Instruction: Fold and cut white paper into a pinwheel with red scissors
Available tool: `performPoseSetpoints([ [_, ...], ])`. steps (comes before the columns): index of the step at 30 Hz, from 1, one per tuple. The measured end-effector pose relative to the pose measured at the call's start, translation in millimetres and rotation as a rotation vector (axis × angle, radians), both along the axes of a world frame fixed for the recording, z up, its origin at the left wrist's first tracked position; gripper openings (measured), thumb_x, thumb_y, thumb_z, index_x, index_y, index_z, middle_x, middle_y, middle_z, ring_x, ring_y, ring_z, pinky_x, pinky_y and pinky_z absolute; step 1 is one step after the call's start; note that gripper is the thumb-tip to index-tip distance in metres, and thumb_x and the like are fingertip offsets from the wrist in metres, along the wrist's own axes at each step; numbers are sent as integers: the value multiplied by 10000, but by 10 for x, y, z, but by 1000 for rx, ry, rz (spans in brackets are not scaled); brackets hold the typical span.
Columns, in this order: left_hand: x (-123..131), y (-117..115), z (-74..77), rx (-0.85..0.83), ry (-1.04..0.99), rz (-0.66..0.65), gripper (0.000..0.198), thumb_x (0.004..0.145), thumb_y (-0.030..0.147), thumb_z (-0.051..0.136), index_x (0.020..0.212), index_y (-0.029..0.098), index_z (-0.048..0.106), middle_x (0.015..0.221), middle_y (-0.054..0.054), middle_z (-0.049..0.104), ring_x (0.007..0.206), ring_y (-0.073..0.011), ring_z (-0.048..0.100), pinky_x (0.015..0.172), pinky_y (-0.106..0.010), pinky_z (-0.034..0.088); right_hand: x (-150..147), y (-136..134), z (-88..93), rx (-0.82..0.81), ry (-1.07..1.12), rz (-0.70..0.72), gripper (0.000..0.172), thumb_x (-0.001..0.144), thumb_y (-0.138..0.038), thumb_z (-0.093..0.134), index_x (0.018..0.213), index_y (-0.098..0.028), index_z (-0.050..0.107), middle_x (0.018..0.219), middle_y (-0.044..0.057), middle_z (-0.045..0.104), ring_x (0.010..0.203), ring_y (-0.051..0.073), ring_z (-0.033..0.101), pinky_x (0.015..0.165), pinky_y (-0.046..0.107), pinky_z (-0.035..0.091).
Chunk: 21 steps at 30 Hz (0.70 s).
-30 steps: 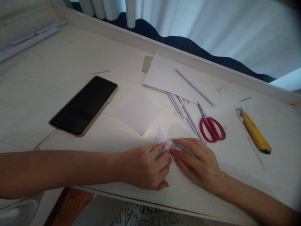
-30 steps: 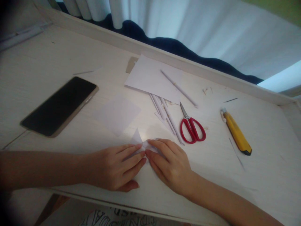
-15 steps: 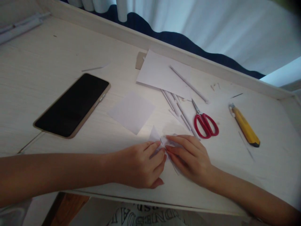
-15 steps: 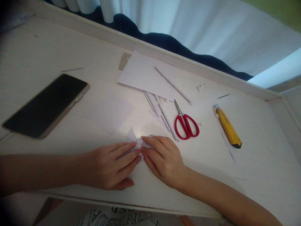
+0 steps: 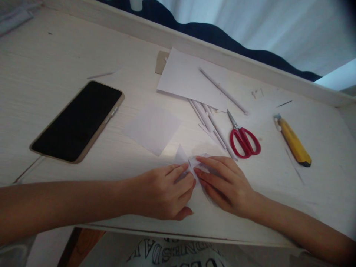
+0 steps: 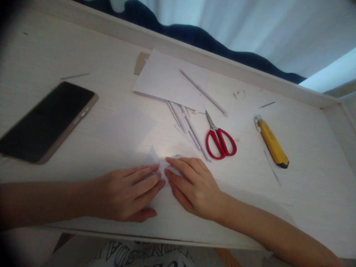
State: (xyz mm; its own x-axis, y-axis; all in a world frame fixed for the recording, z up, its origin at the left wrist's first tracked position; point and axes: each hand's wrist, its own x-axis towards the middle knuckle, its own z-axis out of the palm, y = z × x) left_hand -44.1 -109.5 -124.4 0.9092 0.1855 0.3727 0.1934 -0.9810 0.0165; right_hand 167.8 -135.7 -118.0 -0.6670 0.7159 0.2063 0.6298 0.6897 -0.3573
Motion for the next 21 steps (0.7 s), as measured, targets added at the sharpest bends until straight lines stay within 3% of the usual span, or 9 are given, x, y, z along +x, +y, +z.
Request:
performPoseSetpoints([
  [21, -10, 1, 1, 21, -11, -4, 403, 797, 399, 396, 898, 71, 607, 923, -131, 630, 873, -251, 579, 741, -350, 479, 28, 13, -6, 8, 0, 19, 266, 754, -127, 494, 1010, -111, 563, 1167, 129, 509, 1001, 238, 467, 798, 406, 428],
])
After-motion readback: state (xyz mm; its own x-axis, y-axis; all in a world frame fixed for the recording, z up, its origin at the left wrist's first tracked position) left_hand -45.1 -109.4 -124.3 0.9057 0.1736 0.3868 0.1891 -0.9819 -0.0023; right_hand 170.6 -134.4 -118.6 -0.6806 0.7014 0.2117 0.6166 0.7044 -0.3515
